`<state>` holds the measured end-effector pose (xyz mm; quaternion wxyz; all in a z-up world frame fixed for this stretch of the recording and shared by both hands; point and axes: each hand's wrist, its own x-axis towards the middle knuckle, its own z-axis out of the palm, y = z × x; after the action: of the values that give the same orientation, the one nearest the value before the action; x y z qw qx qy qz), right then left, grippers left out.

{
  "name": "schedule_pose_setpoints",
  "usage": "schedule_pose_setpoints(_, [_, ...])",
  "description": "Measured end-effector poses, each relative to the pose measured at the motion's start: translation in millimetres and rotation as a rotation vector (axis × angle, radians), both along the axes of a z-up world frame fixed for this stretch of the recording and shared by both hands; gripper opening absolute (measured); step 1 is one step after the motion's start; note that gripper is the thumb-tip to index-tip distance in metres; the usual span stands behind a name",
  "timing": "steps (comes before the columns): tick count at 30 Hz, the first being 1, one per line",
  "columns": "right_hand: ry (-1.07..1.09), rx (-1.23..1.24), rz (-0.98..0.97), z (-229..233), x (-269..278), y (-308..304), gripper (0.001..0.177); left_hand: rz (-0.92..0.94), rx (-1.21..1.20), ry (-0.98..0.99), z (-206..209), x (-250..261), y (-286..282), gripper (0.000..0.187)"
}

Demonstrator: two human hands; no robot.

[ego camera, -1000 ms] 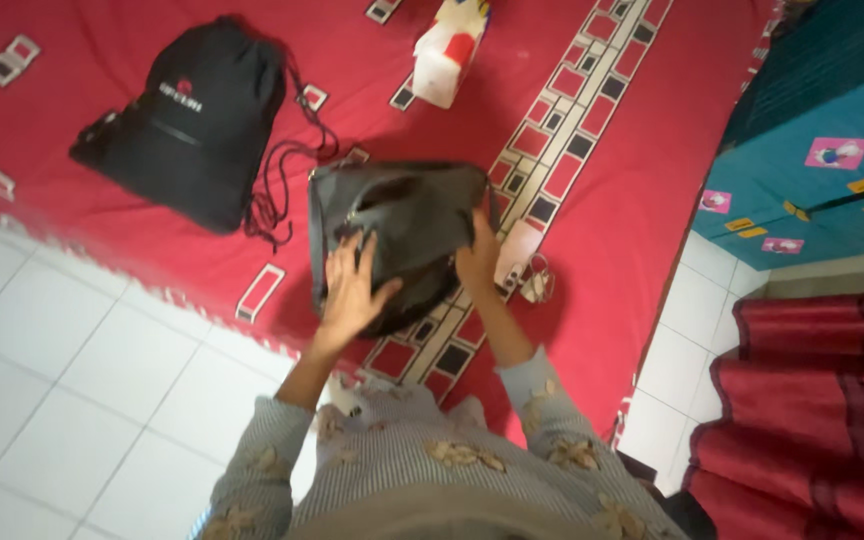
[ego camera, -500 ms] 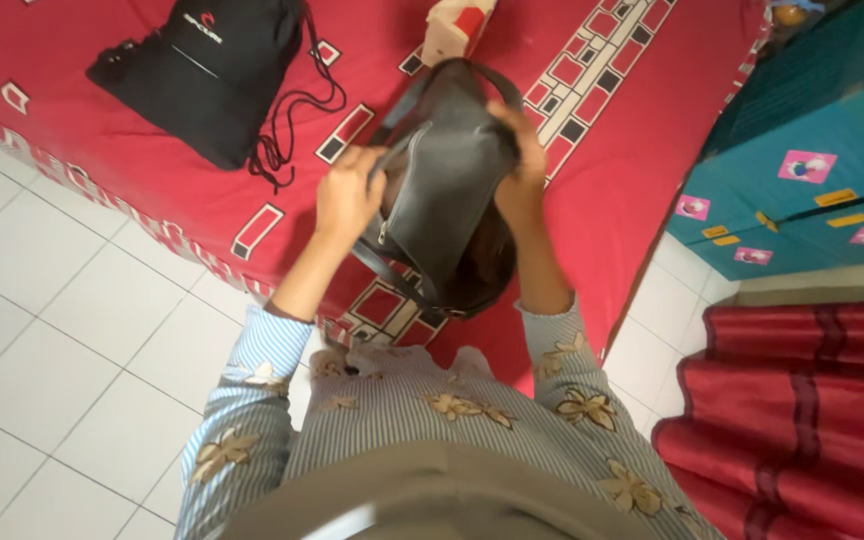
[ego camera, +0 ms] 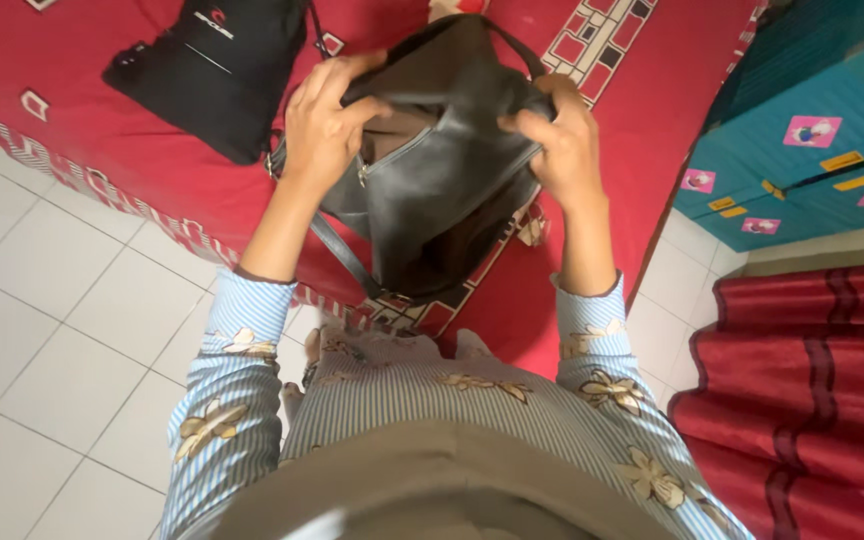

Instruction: The person removes a phone, a small container, a charger, a hairbrush, and a pen from a grey handbag and places them into a wall-mounted wire basket. The person then removes a black tripod and a white cloth from a black drawstring bag and places them on a nearby cabinet and bed.

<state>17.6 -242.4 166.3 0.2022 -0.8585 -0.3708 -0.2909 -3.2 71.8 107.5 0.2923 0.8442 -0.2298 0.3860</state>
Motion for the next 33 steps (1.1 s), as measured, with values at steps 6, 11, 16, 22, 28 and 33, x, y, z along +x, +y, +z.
schedule_pose_setpoints(6, [0.015, 0.086, -0.103, 27, -9, 59, 0.047, 0.165, -0.013, 0.081, 4, 11, 14, 0.039])
schedule_pose_setpoints(11, [0.035, 0.341, 0.003, 33, -9, 100, 0.047, -0.148, -0.121, 0.152, -3, -19, -11, 0.091])
schedule_pose_setpoints(16, [0.022, 0.446, -0.019, 35, -7, 90, 0.051, -0.015, -0.037, 0.372, -42, -43, -27, 0.094])
schedule_pose_setpoints(22, [-0.052, 0.38, -0.175, 24, -13, 36, 0.052, -0.002, -0.136, 0.201, -35, -3, -5, 0.056])
schedule_pose_setpoints(28, [-0.013, 0.314, -0.395, -39, -9, -6, 0.061, -0.145, 0.215, -0.078, 1, 17, -3, 0.019])
schedule_pose_setpoints(33, [0.217, 0.412, -0.581, -115, -2, 10, 0.07, 0.091, 0.22, -0.158, -9, 29, -37, 0.019])
